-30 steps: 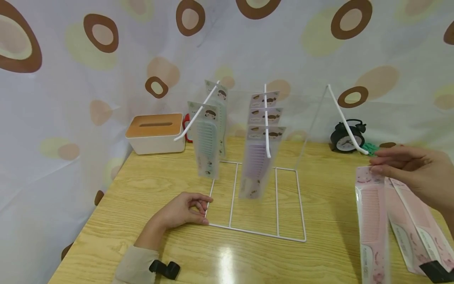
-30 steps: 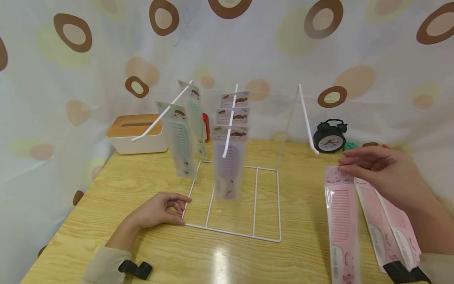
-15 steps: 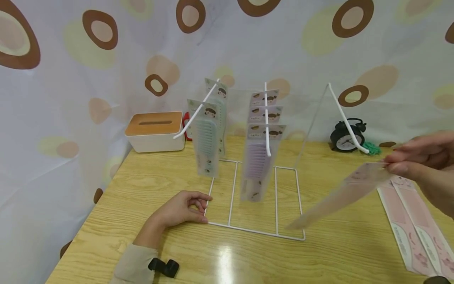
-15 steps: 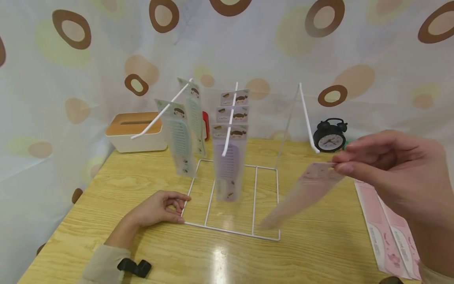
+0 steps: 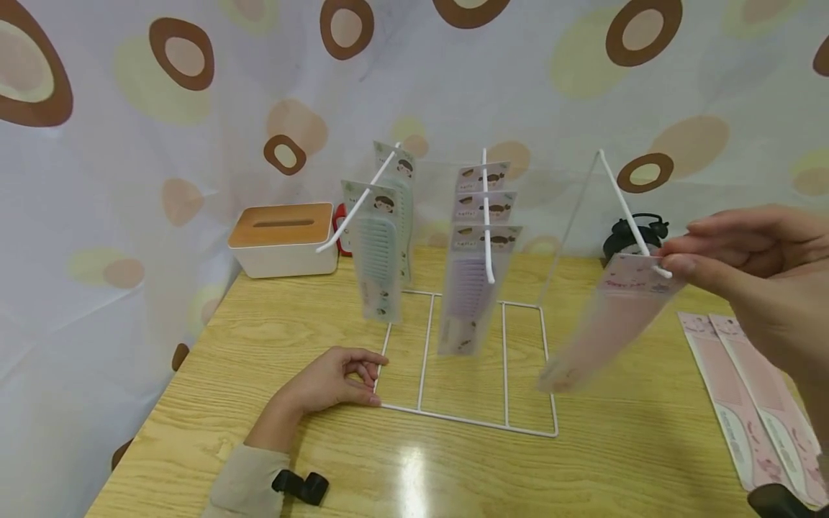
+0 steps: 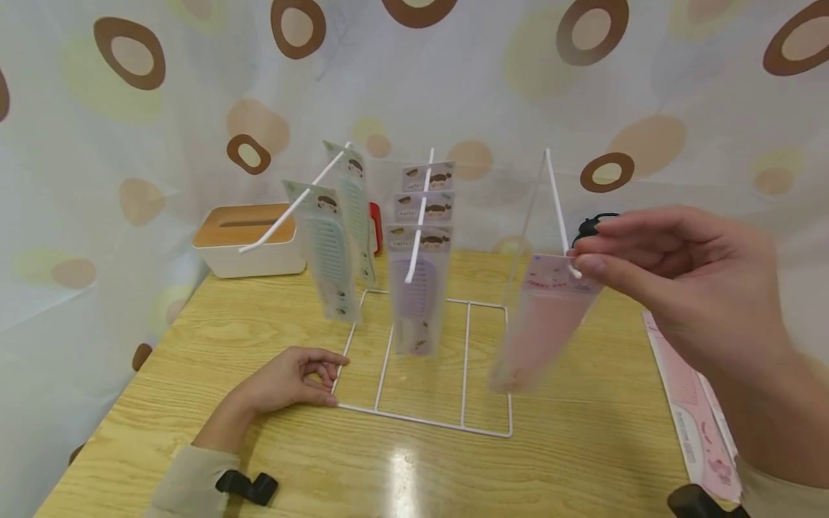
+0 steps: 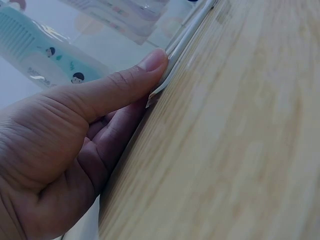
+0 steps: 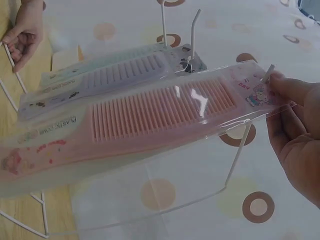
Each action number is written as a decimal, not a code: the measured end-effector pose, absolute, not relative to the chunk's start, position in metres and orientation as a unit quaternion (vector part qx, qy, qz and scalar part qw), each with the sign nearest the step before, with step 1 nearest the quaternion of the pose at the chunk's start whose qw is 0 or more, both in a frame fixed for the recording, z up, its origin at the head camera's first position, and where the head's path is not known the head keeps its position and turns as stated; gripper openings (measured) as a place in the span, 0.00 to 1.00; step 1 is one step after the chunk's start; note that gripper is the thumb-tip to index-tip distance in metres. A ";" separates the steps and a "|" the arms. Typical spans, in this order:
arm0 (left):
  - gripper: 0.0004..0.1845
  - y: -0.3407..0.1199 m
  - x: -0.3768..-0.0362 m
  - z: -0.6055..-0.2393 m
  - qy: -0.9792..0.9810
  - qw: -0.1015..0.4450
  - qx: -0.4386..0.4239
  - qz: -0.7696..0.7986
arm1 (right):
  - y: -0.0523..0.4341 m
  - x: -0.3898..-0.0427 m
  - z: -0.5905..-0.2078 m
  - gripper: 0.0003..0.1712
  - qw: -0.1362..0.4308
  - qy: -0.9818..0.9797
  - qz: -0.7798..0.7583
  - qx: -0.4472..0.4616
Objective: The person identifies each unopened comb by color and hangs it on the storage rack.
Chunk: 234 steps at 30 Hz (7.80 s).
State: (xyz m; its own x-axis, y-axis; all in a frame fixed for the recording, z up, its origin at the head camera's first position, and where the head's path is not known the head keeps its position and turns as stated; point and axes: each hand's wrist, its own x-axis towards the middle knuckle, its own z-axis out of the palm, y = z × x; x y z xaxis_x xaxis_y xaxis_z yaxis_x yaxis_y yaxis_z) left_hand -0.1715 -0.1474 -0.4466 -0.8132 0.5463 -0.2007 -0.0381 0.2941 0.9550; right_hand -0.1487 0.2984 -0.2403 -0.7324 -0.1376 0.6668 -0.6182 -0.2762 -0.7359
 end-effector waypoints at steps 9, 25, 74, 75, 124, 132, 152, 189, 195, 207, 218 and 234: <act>0.33 -0.147 -0.170 -0.449 0.759 0.262 0.161 0.574 | 0.293 -0.172 -0.237 0.18 0.139 -0.607 0.745 0.239; 0.34 -0.147 -0.171 -0.445 0.758 0.260 0.169 0.574 | 0.304 -0.241 -0.232 0.24 0.049 -0.632 0.768 0.095; 0.34 -0.147 -0.170 -0.445 0.763 0.259 0.166 0.569 | 0.471 -0.214 -0.376 0.25 0.003 -0.914 0.397 0.081; 0.34 -0.147 -0.170 -0.445 0.763 0.259 0.166 0.569 | 0.475 -0.214 -0.380 0.25 0.001 -0.914 0.397 0.079; 0.34 -0.147 -0.172 -0.445 0.762 0.256 0.165 0.571 | 0.451 -0.191 -0.381 0.23 0.152 -0.875 0.457 0.040; 0.33 -0.147 -0.171 -0.445 0.763 0.257 0.166 0.570 | 0.427 -0.168 -0.337 0.33 0.129 -0.724 0.647 0.203; 0.33 -0.148 -0.171 -0.447 0.767 0.253 0.167 0.565 | 0.351 -0.131 -0.270 0.35 0.101 -0.649 0.675 0.336; 0.32 -0.147 -0.169 -0.447 0.764 0.254 0.161 0.571 | 0.306 -0.153 -0.236 0.15 0.157 -0.786 0.577 0.156; 0.32 -0.148 -0.169 -0.446 0.763 0.254 0.162 0.573 | 0.309 -0.171 -0.232 0.16 0.119 -0.861 0.488 0.081; 0.32 -0.148 -0.168 -0.447 0.759 0.259 0.163 0.574 | 0.317 -0.204 -0.238 0.16 0.069 -0.772 0.626 0.090; 0.33 -0.146 -0.168 -0.450 0.766 0.255 0.165 0.567 | 0.326 -0.219 -0.246 0.16 0.045 -0.653 0.749 0.101; 0.33 -0.146 -0.170 -0.448 0.756 0.260 0.161 0.579 | 0.342 -0.214 -0.259 0.22 0.061 -0.725 0.670 0.145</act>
State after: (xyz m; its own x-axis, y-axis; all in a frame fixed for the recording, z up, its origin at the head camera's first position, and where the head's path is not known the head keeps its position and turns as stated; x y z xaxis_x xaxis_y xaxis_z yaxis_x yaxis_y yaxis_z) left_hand -0.1697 -0.1464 -0.4477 -0.8130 0.5444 -0.2066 -0.0582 0.2771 0.9591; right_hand -0.2142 0.3416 -0.2588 -0.9505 -0.1293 0.2825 -0.2918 0.0597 -0.9546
